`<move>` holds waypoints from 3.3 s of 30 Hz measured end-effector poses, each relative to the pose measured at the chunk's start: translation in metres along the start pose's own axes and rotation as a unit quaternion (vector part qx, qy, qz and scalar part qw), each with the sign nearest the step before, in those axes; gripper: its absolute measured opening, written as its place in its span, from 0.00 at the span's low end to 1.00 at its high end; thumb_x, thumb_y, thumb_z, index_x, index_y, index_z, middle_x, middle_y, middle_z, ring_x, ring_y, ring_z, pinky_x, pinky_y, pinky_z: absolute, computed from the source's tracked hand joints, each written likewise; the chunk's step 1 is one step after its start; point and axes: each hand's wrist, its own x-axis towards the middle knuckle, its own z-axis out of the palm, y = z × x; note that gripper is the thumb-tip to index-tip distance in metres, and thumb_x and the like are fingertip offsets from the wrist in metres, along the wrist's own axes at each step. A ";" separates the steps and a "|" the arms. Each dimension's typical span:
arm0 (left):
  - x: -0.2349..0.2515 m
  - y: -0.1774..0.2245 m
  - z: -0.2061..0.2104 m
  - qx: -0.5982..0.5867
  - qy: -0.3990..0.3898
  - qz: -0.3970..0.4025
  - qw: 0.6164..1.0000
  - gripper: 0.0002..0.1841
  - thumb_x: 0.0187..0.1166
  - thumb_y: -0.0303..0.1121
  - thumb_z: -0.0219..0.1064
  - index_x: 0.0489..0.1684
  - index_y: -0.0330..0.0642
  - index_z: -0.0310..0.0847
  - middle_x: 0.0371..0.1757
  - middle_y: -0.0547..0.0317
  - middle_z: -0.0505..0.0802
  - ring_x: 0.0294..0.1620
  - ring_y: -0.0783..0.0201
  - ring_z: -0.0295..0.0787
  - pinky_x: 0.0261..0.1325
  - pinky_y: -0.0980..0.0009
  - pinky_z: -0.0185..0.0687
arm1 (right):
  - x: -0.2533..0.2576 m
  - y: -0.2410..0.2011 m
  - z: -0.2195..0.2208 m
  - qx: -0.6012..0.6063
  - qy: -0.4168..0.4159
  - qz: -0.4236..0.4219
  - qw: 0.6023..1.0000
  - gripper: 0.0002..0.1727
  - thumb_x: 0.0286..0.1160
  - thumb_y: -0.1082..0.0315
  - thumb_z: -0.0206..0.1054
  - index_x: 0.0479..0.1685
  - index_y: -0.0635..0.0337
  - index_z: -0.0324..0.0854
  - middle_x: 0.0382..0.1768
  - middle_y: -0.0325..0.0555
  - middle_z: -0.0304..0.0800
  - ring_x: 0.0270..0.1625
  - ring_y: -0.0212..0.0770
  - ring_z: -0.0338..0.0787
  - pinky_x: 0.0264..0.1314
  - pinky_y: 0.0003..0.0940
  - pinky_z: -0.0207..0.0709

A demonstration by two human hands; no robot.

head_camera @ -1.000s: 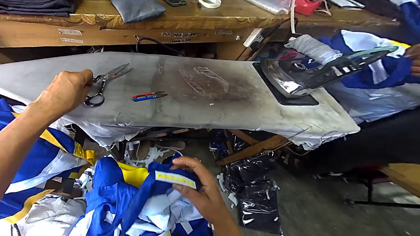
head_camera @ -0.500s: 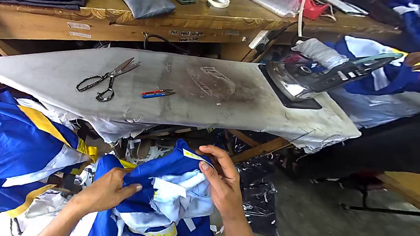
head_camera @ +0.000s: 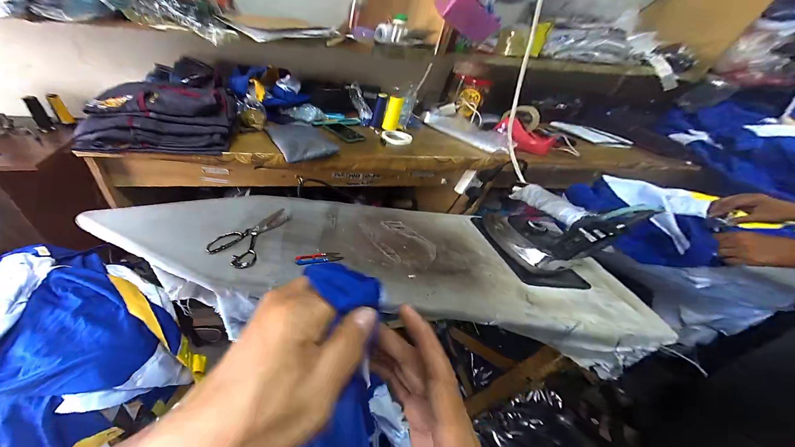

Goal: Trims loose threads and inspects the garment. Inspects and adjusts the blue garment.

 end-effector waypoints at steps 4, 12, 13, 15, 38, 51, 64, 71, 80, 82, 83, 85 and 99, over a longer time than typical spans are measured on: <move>0.009 0.035 0.031 0.104 -0.038 0.109 0.988 0.24 0.91 0.46 0.55 0.57 0.32 0.88 0.52 0.44 0.93 0.60 0.59 0.89 0.67 0.65 0.82 | 0.025 0.013 -0.007 -0.086 0.120 -0.081 0.986 0.56 0.67 0.50 0.78 0.87 0.78 0.52 0.72 0.53 0.83 0.71 0.28 0.84 0.76 0.29 0.78; 0.006 -0.007 0.023 0.132 0.284 0.130 0.941 0.43 0.62 0.43 0.84 0.79 0.39 0.69 0.66 0.47 0.86 0.64 0.59 0.82 0.63 0.63 0.80 | 0.078 -0.075 -0.047 0.139 0.130 -0.093 0.977 0.11 0.74 0.70 0.66 0.46 0.40 0.90 0.42 0.27 0.95 0.48 0.24 0.92 0.53 0.26 0.89; 0.003 -0.008 0.028 0.098 0.249 0.094 0.959 0.44 0.61 0.41 0.83 0.81 0.36 0.68 0.71 0.45 0.84 0.69 0.58 0.82 0.68 0.60 0.81 | 0.073 -0.087 -0.044 0.134 0.129 -0.103 0.977 0.09 0.77 0.64 0.67 0.45 0.36 0.90 0.42 0.22 0.95 0.48 0.20 0.91 0.53 0.22 0.87; -0.008 -0.004 0.043 0.023 0.165 0.075 0.983 0.24 0.65 0.28 0.78 0.62 0.31 0.84 0.59 0.48 0.93 0.63 0.63 0.88 0.68 0.63 0.84 | 0.064 -0.112 -0.036 0.082 0.159 -0.127 0.976 0.12 0.80 0.64 0.63 0.37 0.32 0.90 0.36 0.14 0.93 0.44 0.11 0.88 0.49 0.12 0.82; -0.150 -0.035 0.005 -0.186 -0.201 -0.201 0.941 0.10 0.91 0.35 0.58 0.51 0.41 0.83 0.31 0.68 0.88 0.32 0.81 0.83 0.37 0.83 0.80 | -0.061 -0.011 -0.105 -0.264 -0.405 0.074 0.872 0.52 0.58 0.44 0.80 0.87 0.55 0.67 0.81 0.49 0.77 0.83 0.52 0.75 0.84 0.67 0.62; -0.114 -0.089 -0.010 -0.064 -0.179 -0.214 0.958 0.12 0.87 0.42 0.64 0.43 0.46 0.89 0.35 0.69 0.91 0.35 0.79 0.85 0.40 0.79 0.82 | -0.063 0.029 -0.034 0.153 -0.337 0.114 0.922 0.19 0.89 0.60 0.60 0.37 0.70 0.82 0.30 0.46 0.87 0.40 0.24 0.87 0.47 0.20 0.79; 0.060 -0.246 0.042 0.364 -0.231 -0.134 0.892 0.17 0.85 0.40 0.67 0.62 0.40 0.90 0.60 0.33 0.89 0.64 0.29 0.84 0.59 0.33 0.81 | -0.079 0.080 -0.022 0.150 -0.195 0.357 0.901 0.07 0.77 0.65 0.73 0.38 0.60 0.90 0.31 0.31 0.93 0.37 0.21 0.91 0.43 0.23 0.87; 0.014 -0.197 0.013 0.200 -0.097 -0.189 0.956 0.15 0.93 0.37 0.53 0.48 0.38 0.84 0.32 0.54 0.90 0.28 0.59 0.89 0.32 0.59 0.87 | -0.080 0.100 -0.012 0.296 -0.079 0.356 0.883 0.09 0.86 0.66 0.63 0.45 0.53 0.91 0.41 0.32 0.95 0.46 0.25 0.92 0.54 0.29 0.87; -0.143 -0.082 0.007 -0.093 -0.104 -0.323 0.936 0.20 0.82 0.39 0.71 0.66 0.34 0.82 0.37 0.60 0.90 0.33 0.76 0.83 0.36 0.78 0.81 | -0.074 0.106 0.008 0.254 -0.006 0.323 0.912 0.09 0.84 0.71 0.63 0.43 0.58 0.90 0.39 0.36 0.96 0.44 0.27 0.93 0.51 0.28 0.89; -0.152 -0.070 0.014 -0.054 -0.089 -0.324 0.940 0.18 0.79 0.35 0.75 0.60 0.31 0.83 0.36 0.55 0.91 0.33 0.73 0.84 0.37 0.77 0.82 | -0.072 0.102 0.014 0.231 0.002 0.314 0.921 0.08 0.84 0.71 0.64 0.42 0.58 0.90 0.38 0.35 0.96 0.43 0.26 0.93 0.51 0.27 0.88; -0.154 -0.066 0.017 -0.035 -0.081 -0.324 0.942 0.17 0.79 0.35 0.74 0.58 0.31 0.84 0.37 0.54 0.91 0.34 0.72 0.85 0.38 0.76 0.83 | -0.072 0.100 0.016 0.223 0.004 0.307 0.925 0.08 0.84 0.71 0.64 0.43 0.58 0.90 0.38 0.35 0.96 0.44 0.25 0.93 0.51 0.27 0.88; -0.155 -0.062 0.022 -0.004 -0.068 -0.322 0.944 0.16 0.79 0.35 0.75 0.57 0.32 0.85 0.39 0.52 0.93 0.34 0.71 0.86 0.37 0.76 0.84 | -0.071 0.097 0.019 0.210 0.003 0.293 0.933 0.08 0.84 0.71 0.64 0.44 0.58 0.90 0.40 0.34 0.96 0.45 0.25 0.93 0.53 0.26 0.88; -0.159 -0.071 0.029 0.061 -0.033 -0.268 0.961 0.15 0.80 0.36 0.74 0.53 0.32 0.90 0.37 0.51 0.95 0.36 0.70 0.89 0.42 0.76 0.85 | -0.071 0.095 0.027 0.157 0.015 0.237 0.959 0.08 0.84 0.70 0.64 0.44 0.56 0.90 0.40 0.32 0.95 0.46 0.22 0.92 0.52 0.22 0.87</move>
